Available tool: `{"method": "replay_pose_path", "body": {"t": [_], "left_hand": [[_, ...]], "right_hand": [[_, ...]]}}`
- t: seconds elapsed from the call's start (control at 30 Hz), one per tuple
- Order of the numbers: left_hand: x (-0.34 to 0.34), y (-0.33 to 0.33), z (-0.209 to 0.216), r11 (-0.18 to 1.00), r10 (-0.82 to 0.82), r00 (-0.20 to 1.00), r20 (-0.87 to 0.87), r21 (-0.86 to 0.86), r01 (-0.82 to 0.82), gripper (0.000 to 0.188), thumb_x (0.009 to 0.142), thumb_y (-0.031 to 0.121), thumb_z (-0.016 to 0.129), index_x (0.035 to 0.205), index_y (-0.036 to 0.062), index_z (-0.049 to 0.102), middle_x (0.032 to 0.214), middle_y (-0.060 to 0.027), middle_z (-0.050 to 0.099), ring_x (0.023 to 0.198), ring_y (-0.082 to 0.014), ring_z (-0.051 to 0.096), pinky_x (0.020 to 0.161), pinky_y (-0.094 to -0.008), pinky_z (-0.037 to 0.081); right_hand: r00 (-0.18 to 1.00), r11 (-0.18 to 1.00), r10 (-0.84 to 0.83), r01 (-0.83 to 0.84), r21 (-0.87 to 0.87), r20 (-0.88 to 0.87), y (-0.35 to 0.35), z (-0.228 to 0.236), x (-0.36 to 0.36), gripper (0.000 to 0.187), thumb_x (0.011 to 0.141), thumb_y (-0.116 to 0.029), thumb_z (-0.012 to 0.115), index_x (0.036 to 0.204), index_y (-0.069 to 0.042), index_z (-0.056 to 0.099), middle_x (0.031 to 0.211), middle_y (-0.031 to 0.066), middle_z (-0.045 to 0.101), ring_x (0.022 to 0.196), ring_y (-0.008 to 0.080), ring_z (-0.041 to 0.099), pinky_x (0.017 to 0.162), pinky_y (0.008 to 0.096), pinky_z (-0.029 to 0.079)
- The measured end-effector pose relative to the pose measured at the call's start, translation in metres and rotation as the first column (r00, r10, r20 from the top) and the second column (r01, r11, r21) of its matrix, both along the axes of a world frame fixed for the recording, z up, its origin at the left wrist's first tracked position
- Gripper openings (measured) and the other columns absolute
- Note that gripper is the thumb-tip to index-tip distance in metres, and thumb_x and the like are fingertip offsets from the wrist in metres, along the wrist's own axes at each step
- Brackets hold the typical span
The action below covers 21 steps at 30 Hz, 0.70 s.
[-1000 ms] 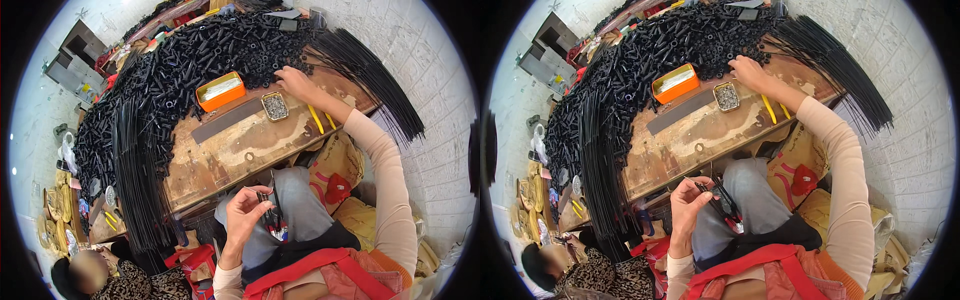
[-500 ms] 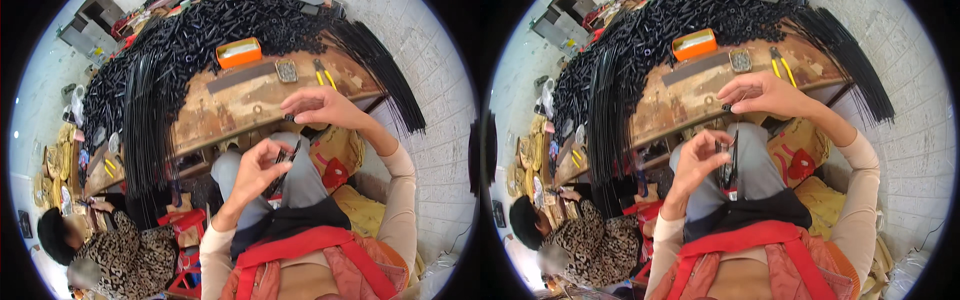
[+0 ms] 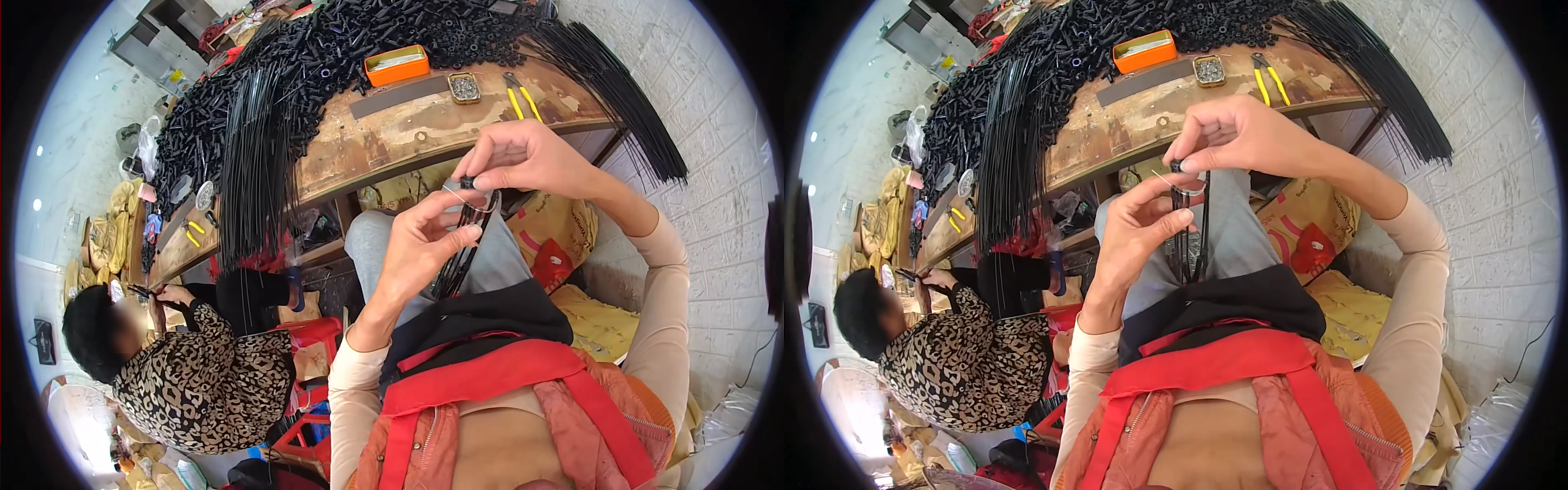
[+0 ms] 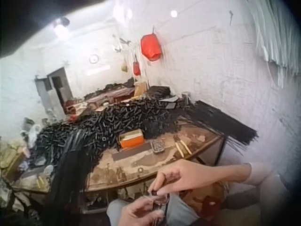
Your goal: Assembling industrial brushes by grouping bundles of black bristles, inserting them into a metal base, and using pliers for finishing.
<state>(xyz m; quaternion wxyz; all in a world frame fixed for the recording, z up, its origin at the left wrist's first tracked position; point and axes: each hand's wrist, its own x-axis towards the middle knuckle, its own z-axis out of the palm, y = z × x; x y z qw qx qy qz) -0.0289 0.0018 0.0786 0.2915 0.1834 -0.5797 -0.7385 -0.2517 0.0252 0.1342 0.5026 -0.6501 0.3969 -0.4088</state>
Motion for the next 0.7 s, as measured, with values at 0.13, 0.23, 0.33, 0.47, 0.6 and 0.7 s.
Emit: {"method": "replay_pose_path", "body": {"t": [0.13, 0.23, 0.33, 0.47, 0.6, 0.7], "left_hand": [[0.007, 0.006, -0.004, 0.997, 0.069, 0.997, -0.026, -0.019, -0.069, 0.036, 0.087, -0.006, 0.066, 0.122, -0.0022, 0.06, 0.117, -0.0102, 0.062, 0.103, -0.0182, 0.064, 0.079, -0.0288, 0.056], [0.011, 0.009, -0.002, 0.996, 0.086, 0.996, -0.017, -0.036, -0.086, 0.037, 0.087, -0.006, 0.065, 0.123, -0.0027, 0.059, 0.118, -0.0128, 0.064, 0.107, -0.0218, 0.064, 0.078, -0.0311, 0.058], [0.013, 0.009, -0.005, 0.994, 0.101, 0.994, -0.048, -0.046, -0.104, 0.034, 0.087, -0.006, 0.065, 0.121, -0.0026, 0.06, 0.118, -0.0122, 0.065, 0.107, -0.0214, 0.065, 0.077, -0.0307, 0.058], [0.013, 0.008, -0.008, 0.989, 0.131, 0.988, -0.082, -0.054, -0.136, 0.028, 0.087, -0.005, 0.065, 0.115, -0.0021, 0.063, 0.113, -0.0099, 0.066, 0.106, -0.0193, 0.065, 0.076, -0.03, 0.057], [0.012, 0.012, -0.006, 0.985, 0.162, 0.984, -0.076, -0.049, -0.166, 0.025, 0.088, -0.004, 0.065, 0.112, -0.0015, 0.064, 0.108, -0.008, 0.067, 0.103, -0.0173, 0.065, 0.076, -0.0296, 0.057], [0.011, 0.015, -0.006, 0.98, 0.191, 0.98, -0.063, -0.053, -0.194, 0.025, 0.088, -0.004, 0.065, 0.112, -0.0008, 0.064, 0.105, -0.0073, 0.067, 0.101, -0.0158, 0.065, 0.076, -0.0294, 0.057]], "right_hand": [[1.0, 1.0, -0.013, 0.013, 0.012, -0.025, 0.01, 0.006, 0.015, 0.01, 0.086, -0.004, 0.069, 0.093, 0.0, 0.063, 0.093, 0.0032, 0.066, 0.09, 0.0101, 0.063, 0.084, 0.025, 0.051], [1.0, 1.0, -0.005, 0.005, 0.002, -0.017, 0.011, -0.001, 0.019, 0.013, 0.087, -0.007, 0.07, 0.095, 0.0, 0.063, 0.092, 0.0021, 0.066, 0.088, 0.0091, 0.063, 0.083, 0.0245, 0.05], [0.999, 0.998, -0.041, 0.042, -0.054, 0.02, 0.011, -0.005, 0.02, 0.016, 0.087, -0.01, 0.07, 0.097, 0.001, 0.064, 0.091, 0.0015, 0.066, 0.085, 0.0086, 0.062, 0.082, 0.0248, 0.05], [0.997, 0.992, -0.06, 0.054, -0.115, -0.05, 0.016, -0.002, 0.024, 0.016, 0.088, -0.012, 0.07, 0.096, 0.0, 0.066, 0.09, 0.0022, 0.067, 0.087, 0.0095, 0.061, 0.083, 0.0257, 0.049], [0.996, 0.985, -0.071, 0.06, -0.162, -0.059, 0.016, -0.005, 0.025, 0.015, 0.088, -0.014, 0.07, 0.093, 0.0, 0.067, 0.089, 0.0034, 0.067, 0.088, 0.0107, 0.061, 0.084, 0.0275, 0.048], [0.996, 0.984, -0.067, 0.058, -0.17, -0.052, 0.017, -0.005, 0.023, 0.015, 0.087, -0.014, 0.071, 0.092, 0.0, 0.067, 0.088, 0.0034, 0.067, 0.087, 0.0105, 0.061, 0.084, 0.0279, 0.048]]}}
